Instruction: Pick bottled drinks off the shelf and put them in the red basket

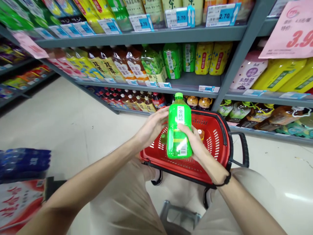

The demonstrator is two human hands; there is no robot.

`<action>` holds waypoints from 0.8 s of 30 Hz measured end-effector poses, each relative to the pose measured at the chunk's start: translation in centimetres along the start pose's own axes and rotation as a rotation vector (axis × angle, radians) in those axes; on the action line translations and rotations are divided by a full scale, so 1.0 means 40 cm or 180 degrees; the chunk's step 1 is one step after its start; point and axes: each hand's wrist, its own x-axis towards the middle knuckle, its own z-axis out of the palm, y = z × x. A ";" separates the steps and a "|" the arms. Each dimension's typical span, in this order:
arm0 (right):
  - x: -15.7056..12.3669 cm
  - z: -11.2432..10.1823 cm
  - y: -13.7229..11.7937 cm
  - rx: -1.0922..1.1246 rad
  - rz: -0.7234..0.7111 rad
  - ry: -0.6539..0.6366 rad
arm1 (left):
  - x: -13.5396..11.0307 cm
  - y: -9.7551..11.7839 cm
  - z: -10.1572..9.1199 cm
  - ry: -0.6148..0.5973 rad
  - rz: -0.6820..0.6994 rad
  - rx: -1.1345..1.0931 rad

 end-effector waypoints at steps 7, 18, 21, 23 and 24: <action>0.008 -0.025 -0.034 0.0857 -0.0420 -0.0153 | -0.024 -0.010 -0.012 -0.0808 0.1905 0.2129; -0.006 -0.065 -0.069 0.0966 -0.0967 0.0012 | -0.057 0.001 0.032 -0.1534 0.4462 0.4300; -0.019 -0.063 -0.081 0.0985 -0.0989 -0.0132 | -0.061 0.013 0.027 -0.1381 0.4527 0.4474; -0.025 -0.066 -0.086 0.1017 -0.0946 -0.0289 | -0.062 0.019 0.025 -0.1145 0.4364 0.4499; -0.027 -0.070 -0.088 0.1019 -0.0921 -0.0384 | -0.062 0.020 0.024 -0.1055 0.4247 0.4469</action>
